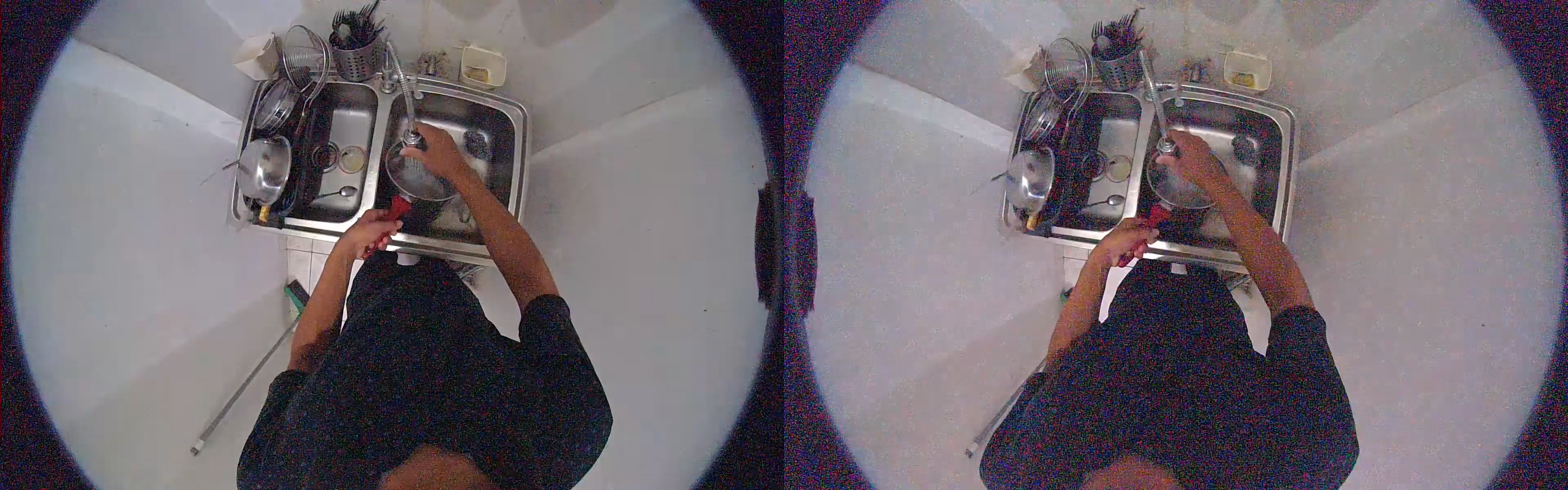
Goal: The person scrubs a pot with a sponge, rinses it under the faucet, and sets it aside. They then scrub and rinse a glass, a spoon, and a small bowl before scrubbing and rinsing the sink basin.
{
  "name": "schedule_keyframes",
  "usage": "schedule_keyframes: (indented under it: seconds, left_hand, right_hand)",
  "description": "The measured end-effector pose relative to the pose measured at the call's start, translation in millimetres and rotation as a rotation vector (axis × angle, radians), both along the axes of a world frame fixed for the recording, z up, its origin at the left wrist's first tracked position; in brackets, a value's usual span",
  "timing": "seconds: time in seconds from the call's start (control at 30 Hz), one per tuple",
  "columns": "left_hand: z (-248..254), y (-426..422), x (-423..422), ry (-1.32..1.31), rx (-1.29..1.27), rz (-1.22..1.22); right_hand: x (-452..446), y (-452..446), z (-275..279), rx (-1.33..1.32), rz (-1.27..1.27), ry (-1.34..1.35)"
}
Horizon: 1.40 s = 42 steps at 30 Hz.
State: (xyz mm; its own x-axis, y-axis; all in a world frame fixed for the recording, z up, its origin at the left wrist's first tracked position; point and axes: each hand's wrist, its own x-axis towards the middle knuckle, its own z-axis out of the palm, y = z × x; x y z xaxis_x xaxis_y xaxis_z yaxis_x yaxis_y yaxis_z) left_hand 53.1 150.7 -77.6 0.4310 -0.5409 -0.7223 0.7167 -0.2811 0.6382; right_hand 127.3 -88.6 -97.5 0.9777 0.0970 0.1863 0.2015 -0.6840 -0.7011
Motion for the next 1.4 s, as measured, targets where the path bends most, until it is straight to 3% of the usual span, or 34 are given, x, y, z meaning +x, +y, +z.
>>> schedule_keyframes:
  seconds: [0.27, 0.4, 0.7, 0.8, 1.0, 1.1, 1.3, 1.4]
  left_hand:
    - [-27, 2, -9, -0.009, -0.017, -0.008]
    - [-27, 4, -10, -0.068, -0.015, 0.001]
    - [-26, -6, 7, -0.136, -0.028, 0.018]
    - [-11, -10, 17, -0.103, 0.006, -0.038]
    - [-17, -20, 24, -0.119, 0.021, -0.033]
    - [-20, -22, 21, -0.139, -0.008, -0.014]
    - [-16, -18, 20, -0.123, 0.031, -0.113]
    - [-4, -17, 14, -0.040, 0.002, -0.012]
  right_hand:
    - [13, -29, -24, -0.089, -0.079, -0.051]
    - [5, -47, 4, -0.194, -0.015, -0.080]
    - [0, -59, 35, -0.312, 0.066, 0.192]
    - [-6, -51, 35, -0.375, 0.053, 0.064]
    - [-5, -22, 56, -0.169, 0.098, 0.233]
    - [4, -7, 53, -0.220, 0.110, 0.397]
    - [15, 16, 12, 0.010, 0.039, 0.212]
    - [24, 23, -18, -0.018, -0.049, 0.079]
